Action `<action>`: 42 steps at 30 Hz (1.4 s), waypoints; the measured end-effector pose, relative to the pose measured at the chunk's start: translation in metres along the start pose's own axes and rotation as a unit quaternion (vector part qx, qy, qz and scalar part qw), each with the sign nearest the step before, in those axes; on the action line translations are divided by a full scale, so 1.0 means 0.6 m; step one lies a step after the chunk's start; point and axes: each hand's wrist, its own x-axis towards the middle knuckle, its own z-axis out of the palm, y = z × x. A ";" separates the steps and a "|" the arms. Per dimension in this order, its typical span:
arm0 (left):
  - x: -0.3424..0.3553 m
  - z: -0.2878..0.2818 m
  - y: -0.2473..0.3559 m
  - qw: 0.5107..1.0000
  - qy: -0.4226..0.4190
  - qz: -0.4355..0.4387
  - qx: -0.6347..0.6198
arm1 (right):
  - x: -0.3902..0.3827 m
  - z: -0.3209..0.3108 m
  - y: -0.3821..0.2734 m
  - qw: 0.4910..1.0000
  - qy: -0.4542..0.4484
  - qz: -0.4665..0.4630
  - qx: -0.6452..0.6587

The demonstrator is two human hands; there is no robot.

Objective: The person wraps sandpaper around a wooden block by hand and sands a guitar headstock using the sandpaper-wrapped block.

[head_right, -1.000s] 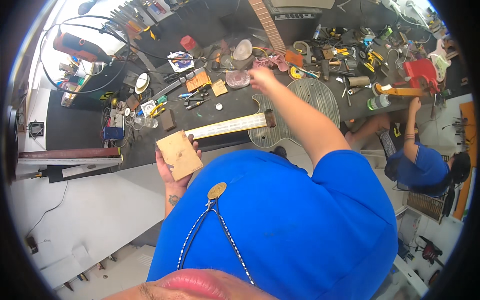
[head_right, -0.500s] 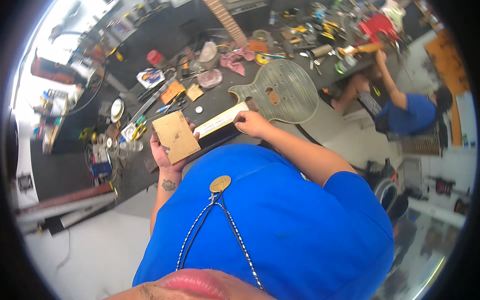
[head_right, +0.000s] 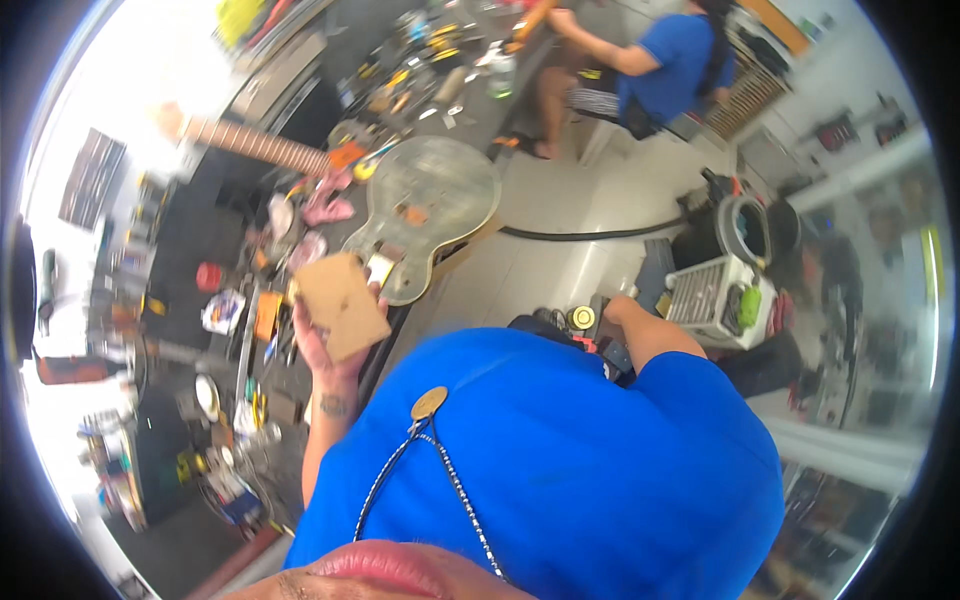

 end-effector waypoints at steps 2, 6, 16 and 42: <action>0.005 0.022 -0.040 0.999 -0.022 -0.032 0.020 | -0.019 0.012 0.036 0.958 -0.148 -0.094 -0.226; 0.036 0.031 -0.126 0.994 -0.048 -0.081 0.062 | -0.008 0.089 0.082 0.980 -0.173 0.066 0.074; 0.143 0.173 -0.351 0.956 -0.003 -0.219 0.193 | -0.032 0.206 0.188 0.980 -0.008 -0.048 0.192; 0.166 0.219 -0.471 0.971 0.020 -0.179 0.156 | 0.002 0.136 0.268 0.974 -0.063 -0.002 0.218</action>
